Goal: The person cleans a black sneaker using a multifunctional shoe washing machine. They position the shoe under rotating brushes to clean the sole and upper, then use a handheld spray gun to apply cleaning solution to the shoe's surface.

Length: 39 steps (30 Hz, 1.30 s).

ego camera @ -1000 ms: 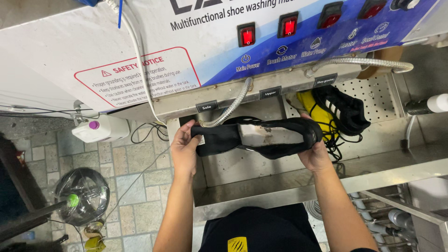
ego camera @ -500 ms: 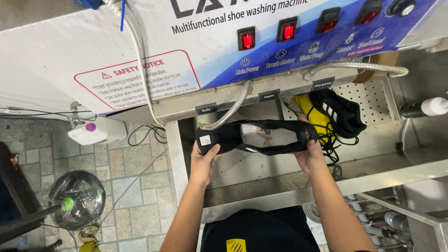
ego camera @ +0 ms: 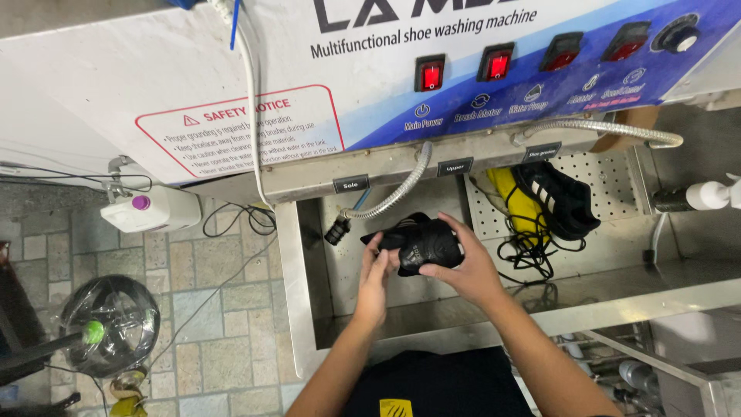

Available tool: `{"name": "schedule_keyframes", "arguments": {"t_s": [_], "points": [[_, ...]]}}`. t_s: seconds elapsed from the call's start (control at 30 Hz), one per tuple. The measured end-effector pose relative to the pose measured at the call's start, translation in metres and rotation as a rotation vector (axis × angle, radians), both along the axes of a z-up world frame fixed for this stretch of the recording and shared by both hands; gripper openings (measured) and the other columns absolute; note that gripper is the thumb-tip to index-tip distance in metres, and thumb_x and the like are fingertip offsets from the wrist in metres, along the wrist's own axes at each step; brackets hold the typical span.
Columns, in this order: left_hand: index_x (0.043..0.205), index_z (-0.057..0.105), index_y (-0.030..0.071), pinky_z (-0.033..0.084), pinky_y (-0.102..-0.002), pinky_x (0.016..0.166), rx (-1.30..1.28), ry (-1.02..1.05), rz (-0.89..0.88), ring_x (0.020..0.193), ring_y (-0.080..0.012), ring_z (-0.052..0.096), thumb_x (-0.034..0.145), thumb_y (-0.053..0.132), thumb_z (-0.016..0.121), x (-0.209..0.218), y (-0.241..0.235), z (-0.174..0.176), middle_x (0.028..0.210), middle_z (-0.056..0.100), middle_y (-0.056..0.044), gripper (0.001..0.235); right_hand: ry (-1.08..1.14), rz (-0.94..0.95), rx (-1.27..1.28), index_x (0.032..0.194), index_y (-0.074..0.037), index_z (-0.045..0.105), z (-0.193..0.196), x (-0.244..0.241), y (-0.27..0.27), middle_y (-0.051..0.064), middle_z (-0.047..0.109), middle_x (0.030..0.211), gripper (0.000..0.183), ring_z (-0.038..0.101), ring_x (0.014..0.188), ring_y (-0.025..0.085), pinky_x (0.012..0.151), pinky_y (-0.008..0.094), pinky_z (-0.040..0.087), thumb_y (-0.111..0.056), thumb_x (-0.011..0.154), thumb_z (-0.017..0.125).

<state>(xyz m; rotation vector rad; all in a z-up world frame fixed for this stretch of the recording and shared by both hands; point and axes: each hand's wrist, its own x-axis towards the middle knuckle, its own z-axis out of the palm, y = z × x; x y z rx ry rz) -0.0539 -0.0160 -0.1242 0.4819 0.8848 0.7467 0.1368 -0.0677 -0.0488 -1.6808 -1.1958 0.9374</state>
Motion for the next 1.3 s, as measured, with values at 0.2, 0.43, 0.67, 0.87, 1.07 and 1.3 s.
{"name": "schedule_keyframes", "arguments": {"t_s": [0.2, 0.43, 0.67, 0.87, 1.07, 1.3], "points": [[0.136, 0.052, 0.007, 0.048, -0.037, 0.1, 0.004, -0.034, 0.088, 0.114, -0.0178, 0.061, 0.098, 0.024, 0.062, 0.009, 0.013, 0.023, 0.127, 0.061, -0.008, 0.042, -0.008, 0.119, -0.07, 0.157, -0.012, 0.036, -0.012, -0.013, 0.0, 0.013, 0.047, 0.15, 0.106, 0.052, 0.126, 0.027, 0.096, 0.037, 0.051, -0.028, 0.066, 0.089], [0.116, 0.066, 0.007, 0.058, -0.033, 0.089, -0.174, -0.161, 0.278, 0.102, -0.0167, 0.067, 0.099, 0.026, 0.063, 0.007, 0.043, 0.021, 0.11, 0.067, -0.004, 0.026, -0.261, 0.373, 0.043, 0.155, -0.009, 0.033, -0.022, 0.046, 0.007, 0.021, 0.033, 0.16, 0.123, 0.031, 0.145, 0.043, 0.118, 0.051, 0.027, -0.034, 0.054, 0.097], [0.098, 0.068, 0.01, 0.059, -0.036, 0.075, -0.389, -0.362, 0.44, 0.08, -0.0214, 0.072, 0.097, 0.026, 0.063, 0.04, 0.025, 0.022, 0.089, 0.074, -0.006, 0.017, -0.031, 0.517, 0.218, 0.159, -0.002, 0.027, -0.042, 0.123, -0.009, 0.02, 0.035, 0.162, 0.137, 0.034, 0.15, 0.036, 0.121, 0.047, 0.027, -0.043, 0.046, 0.094], [0.097, 0.067, 0.009, 0.059, -0.035, 0.072, -0.261, -0.635, 0.4, 0.079, -0.0221, 0.071, 0.103, 0.023, 0.061, 0.058, 0.007, 0.011, 0.088, 0.073, -0.008, 0.017, 0.686, 0.407, 0.03, 0.155, -0.001, 0.039, -0.091, 0.175, -0.025, 0.013, 0.055, 0.145, 0.093, 0.055, 0.134, 0.022, 0.113, 0.036, 0.044, -0.022, 0.079, 0.088], [0.119, 0.066, 0.002, 0.051, -0.034, 0.098, 0.069, -0.028, 0.322, 0.109, -0.0209, 0.065, 0.1, 0.034, 0.058, 0.047, -0.001, 0.031, 0.116, 0.069, -0.01, 0.038, 0.546, 0.249, 0.049, 0.141, 0.0, 0.052, -0.098, 0.188, -0.023, 0.007, 0.064, 0.127, 0.058, 0.061, 0.118, 0.015, 0.103, 0.03, 0.048, -0.003, 0.087, 0.074], [0.137, 0.053, 0.006, 0.048, -0.04, 0.1, 0.778, 0.917, -0.154, 0.123, -0.0316, 0.058, 0.047, 0.025, 0.097, 0.025, -0.043, 0.143, 0.133, 0.058, -0.014, 0.102, 0.596, 0.228, -0.093, 0.124, 0.0, 0.064, -0.061, 0.162, 0.008, 0.006, 0.072, 0.111, 0.037, 0.067, 0.101, 0.014, 0.091, 0.029, 0.054, -0.006, 0.089, 0.072]]}}
